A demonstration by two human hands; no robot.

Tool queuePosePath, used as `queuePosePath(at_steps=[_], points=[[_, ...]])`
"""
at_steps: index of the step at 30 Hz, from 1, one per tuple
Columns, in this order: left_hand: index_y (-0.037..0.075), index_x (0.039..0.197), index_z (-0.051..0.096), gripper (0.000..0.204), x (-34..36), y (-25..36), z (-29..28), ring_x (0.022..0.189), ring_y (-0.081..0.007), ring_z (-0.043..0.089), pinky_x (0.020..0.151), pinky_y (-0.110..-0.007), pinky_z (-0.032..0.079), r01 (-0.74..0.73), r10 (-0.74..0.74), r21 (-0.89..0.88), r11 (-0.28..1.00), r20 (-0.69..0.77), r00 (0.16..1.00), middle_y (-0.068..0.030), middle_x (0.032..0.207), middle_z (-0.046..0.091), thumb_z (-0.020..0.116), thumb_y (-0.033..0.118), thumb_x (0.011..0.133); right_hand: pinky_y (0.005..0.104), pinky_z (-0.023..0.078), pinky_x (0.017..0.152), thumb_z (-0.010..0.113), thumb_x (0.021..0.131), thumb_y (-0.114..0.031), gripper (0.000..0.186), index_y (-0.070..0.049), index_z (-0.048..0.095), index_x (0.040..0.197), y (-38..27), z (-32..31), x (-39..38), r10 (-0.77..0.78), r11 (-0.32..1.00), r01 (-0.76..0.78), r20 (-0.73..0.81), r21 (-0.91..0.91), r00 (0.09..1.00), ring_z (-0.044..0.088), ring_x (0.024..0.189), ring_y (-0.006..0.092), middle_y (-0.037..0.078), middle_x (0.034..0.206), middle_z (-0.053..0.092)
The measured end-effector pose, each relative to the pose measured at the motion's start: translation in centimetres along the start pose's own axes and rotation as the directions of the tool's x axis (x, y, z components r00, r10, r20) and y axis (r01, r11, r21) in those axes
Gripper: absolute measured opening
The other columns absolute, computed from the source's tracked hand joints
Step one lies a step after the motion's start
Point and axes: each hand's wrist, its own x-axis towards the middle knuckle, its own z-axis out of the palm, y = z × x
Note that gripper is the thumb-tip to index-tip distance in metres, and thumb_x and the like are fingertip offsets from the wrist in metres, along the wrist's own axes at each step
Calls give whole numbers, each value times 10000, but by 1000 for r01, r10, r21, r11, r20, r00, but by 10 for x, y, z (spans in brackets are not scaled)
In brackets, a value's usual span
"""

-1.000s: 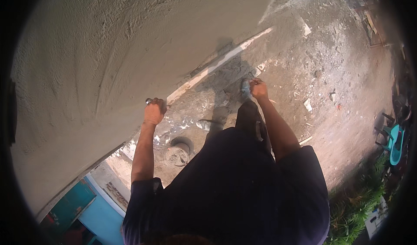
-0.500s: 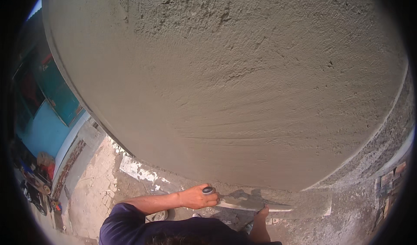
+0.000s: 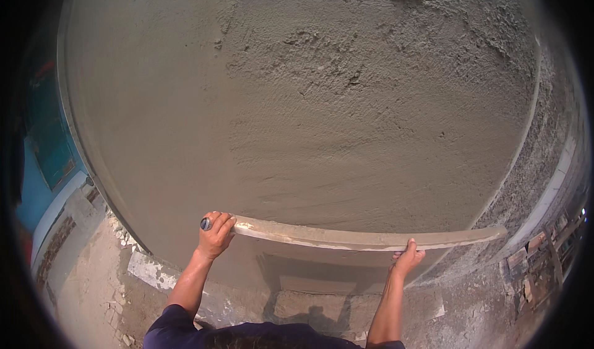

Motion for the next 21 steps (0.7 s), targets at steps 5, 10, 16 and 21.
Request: queuePosePath(at_steps=[5, 10, 16, 21], points=[[79, 1118, 672, 559, 55, -65, -4, 1032, -285, 607, 904, -443, 488, 83, -60, 119, 989, -186, 981, -74, 1132, 650, 844, 71, 586, 260, 372, 342, 716, 927, -270, 384, -51, 410, 1004, -123, 107, -23, -191, 979, 179, 131, 96, 973, 482, 436, 117, 48, 732, 528], [74, 1164, 661, 550, 106, -102, -11, 1055, -299, 605, 921, -446, 489, 84, -26, 200, 976, -273, 962, -85, 1145, 650, 824, 11, 643, 262, 449, 364, 731, 931, -354, 694, 137, 364, 1254, -173, 181, 2, -299, 953, 276, 230, 127, 926, 574, 483, 143, 121, 795, 630], [60, 1189, 656, 496, 200, -130, -46, 1077, -306, 611, 947, -456, 491, 90, 40, 320, 943, -378, 925, -94, 1158, 667, 765, 11, 707, 275, 389, 326, 734, 936, -402, 553, 24, 392, 1027, -267, 245, 20, -385, 922, 364, 218, 131, 897, 514, 423, 123, 106, 688, 589], [60, 1227, 640, 459, 282, -153, -86, 1132, -316, 619, 976, -452, 497, 65, 119, 442, 895, -375, 920, -101, 1189, 679, 756, 59, 783, 290, 403, 340, 749, 909, -369, 622, 104, 411, 1127, -350, 284, 44, -383, 919, 338, 257, 202, 887, 560, 460, 140, 127, 716, 624]])
